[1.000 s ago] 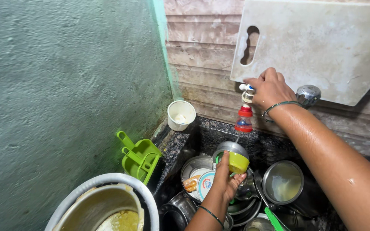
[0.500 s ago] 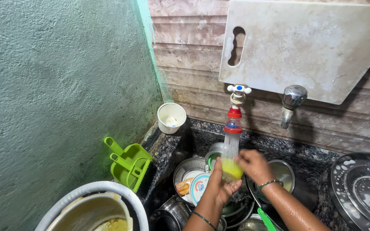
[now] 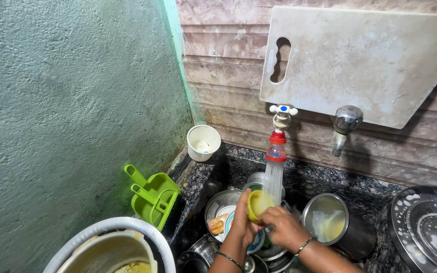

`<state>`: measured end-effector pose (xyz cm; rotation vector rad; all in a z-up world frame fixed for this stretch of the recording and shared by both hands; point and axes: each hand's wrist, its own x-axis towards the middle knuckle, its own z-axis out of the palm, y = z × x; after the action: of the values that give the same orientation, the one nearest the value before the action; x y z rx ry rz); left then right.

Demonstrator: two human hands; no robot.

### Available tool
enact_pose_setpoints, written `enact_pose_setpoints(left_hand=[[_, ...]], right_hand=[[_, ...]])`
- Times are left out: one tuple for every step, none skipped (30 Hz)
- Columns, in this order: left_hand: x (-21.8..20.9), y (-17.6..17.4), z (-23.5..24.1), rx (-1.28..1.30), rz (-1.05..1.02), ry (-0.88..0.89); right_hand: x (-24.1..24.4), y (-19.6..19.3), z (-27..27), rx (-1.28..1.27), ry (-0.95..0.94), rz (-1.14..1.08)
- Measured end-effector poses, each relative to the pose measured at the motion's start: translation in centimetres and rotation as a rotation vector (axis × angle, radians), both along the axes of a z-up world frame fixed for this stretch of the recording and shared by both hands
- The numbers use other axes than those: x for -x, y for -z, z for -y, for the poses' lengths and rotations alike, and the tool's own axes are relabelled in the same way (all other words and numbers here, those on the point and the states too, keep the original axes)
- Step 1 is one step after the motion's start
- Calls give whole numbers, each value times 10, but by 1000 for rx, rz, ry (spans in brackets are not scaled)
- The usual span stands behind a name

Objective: The person rinses multiple stainless steel dishes and a plastic bowl under running water in a kitchen sink. They handle each item one at a time, turning them over and rinsing both sides before placing them aside.

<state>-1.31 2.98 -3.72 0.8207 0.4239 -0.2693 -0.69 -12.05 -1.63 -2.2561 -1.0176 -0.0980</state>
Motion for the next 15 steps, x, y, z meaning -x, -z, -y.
enact_pose_setpoints(left_hand=[[0, 2, -2, -36, -1, 79], [-1, 4, -2, -27, 12, 76], [-2, 7, 0, -19, 24, 77], [-4, 9, 4, -11, 36, 79], [-5, 11, 9, -15, 54, 100], [-7, 11, 14, -20, 72, 120], [-11, 10, 16, -27, 95, 136], [-14, 9, 17, 9, 86, 93], [-15, 8, 19, 44, 73, 51], [-14, 7, 20, 80, 60, 9], [-19, 2, 20, 79, 60, 13], [-23, -3, 19, 78, 60, 17], [-20, -4, 17, 78, 50, 19], [-19, -5, 14, 16, 55, 64], [-18, -5, 11, -45, 61, 109]], right_hand=[[-4, -6, 12, 70, -59, 158], [-12, -14, 26, 139, -118, 316], [-13, -18, 33, 207, -172, 472], [-12, -19, 34, 194, -125, 523], [-12, -21, 35, 181, -79, 573], [-10, -20, 32, 169, -32, 622], [-9, -18, 23, 244, 105, 391], [-7, -15, 13, 315, 241, 158], [-2, -8, 7, 381, 376, -80], [1, -2, 3, 234, 320, -123], [-5, 1, 0, 85, 266, -154], [-12, 4, 1, -64, 209, -185], [-14, 10, 4, 45, 167, -38], [-19, 15, 7, 157, 123, 107], [-24, 20, 9, 269, 76, 253]])
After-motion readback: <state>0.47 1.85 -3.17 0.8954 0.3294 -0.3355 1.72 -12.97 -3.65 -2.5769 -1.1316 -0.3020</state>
